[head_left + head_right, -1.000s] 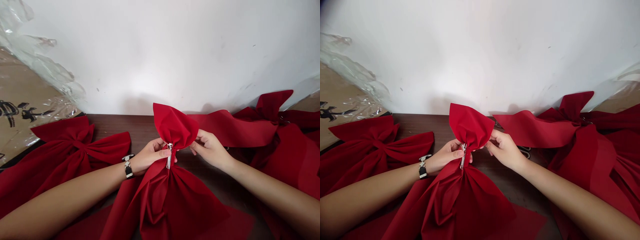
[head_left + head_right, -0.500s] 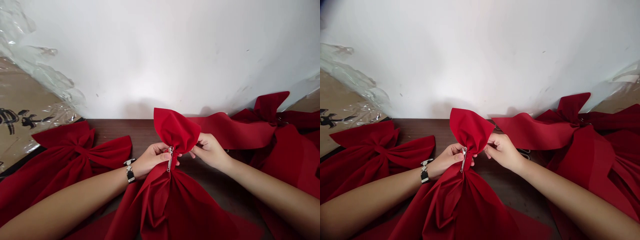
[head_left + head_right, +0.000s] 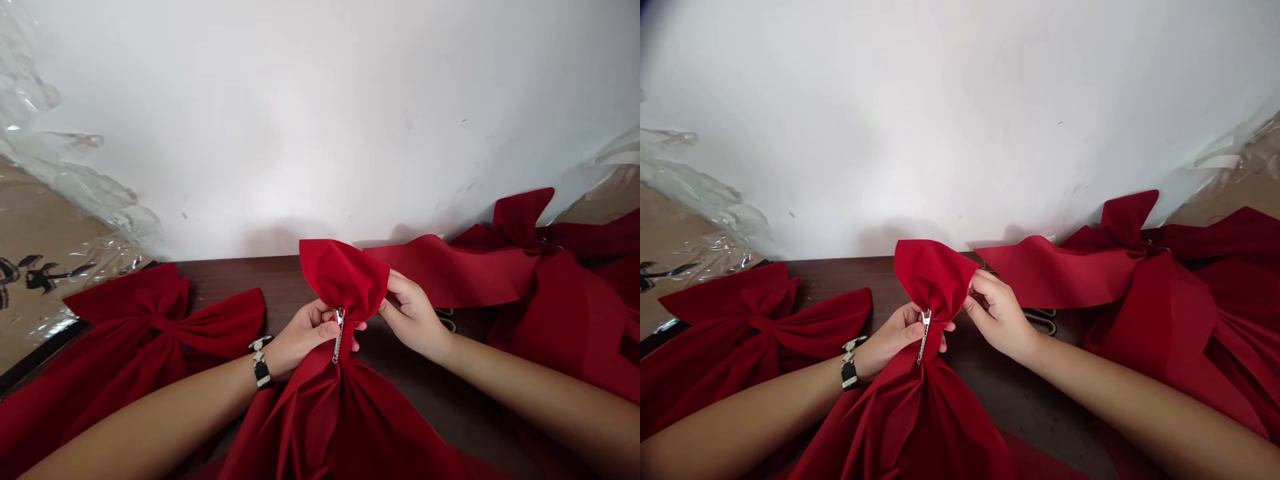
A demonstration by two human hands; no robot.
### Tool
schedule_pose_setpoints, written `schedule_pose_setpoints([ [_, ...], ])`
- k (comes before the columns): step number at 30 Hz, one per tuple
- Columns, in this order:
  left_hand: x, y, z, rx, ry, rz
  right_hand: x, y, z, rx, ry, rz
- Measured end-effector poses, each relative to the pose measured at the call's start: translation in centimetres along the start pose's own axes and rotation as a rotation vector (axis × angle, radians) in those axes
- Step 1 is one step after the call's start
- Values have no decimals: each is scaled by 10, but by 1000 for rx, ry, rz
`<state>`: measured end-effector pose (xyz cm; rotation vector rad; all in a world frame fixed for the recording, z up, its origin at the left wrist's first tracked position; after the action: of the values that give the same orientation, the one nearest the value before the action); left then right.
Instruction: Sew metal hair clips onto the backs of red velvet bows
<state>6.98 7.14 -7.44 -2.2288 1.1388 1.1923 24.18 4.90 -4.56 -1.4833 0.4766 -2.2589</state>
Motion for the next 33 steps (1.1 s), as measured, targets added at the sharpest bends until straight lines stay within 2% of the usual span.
schedule_pose_setpoints([
  [3,1,2,-1,13,5,17,2,4,0,24,-61,5],
  [8,1,2,-5,1,-14,11,1,5,-7,143,-317,-132],
  [12,1,2,-4,-16,-39,11,-4,3,-12,134,-425,-237],
  [17,2,2,-2,-18,-74,-15,-7,3,-19,119,-483,-285],
  [27,2,4,-5,2,-61,-47,-1,2,-12,189,-437,-274],
  [33,1,4,-8,45,-57,-81,-5,3,-11,228,-469,-195],
])
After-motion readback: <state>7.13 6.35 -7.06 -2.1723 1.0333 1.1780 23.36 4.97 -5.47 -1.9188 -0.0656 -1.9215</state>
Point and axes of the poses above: each hand's wrist, its own y-axis away from the middle knuckle, its own z-axis out of the back of the hand, x = y × z, the point moved 3 cm from there along -y, towards the middle knuckle, and after that the axes turned 3 degrees about y, right-handed, at the moved point
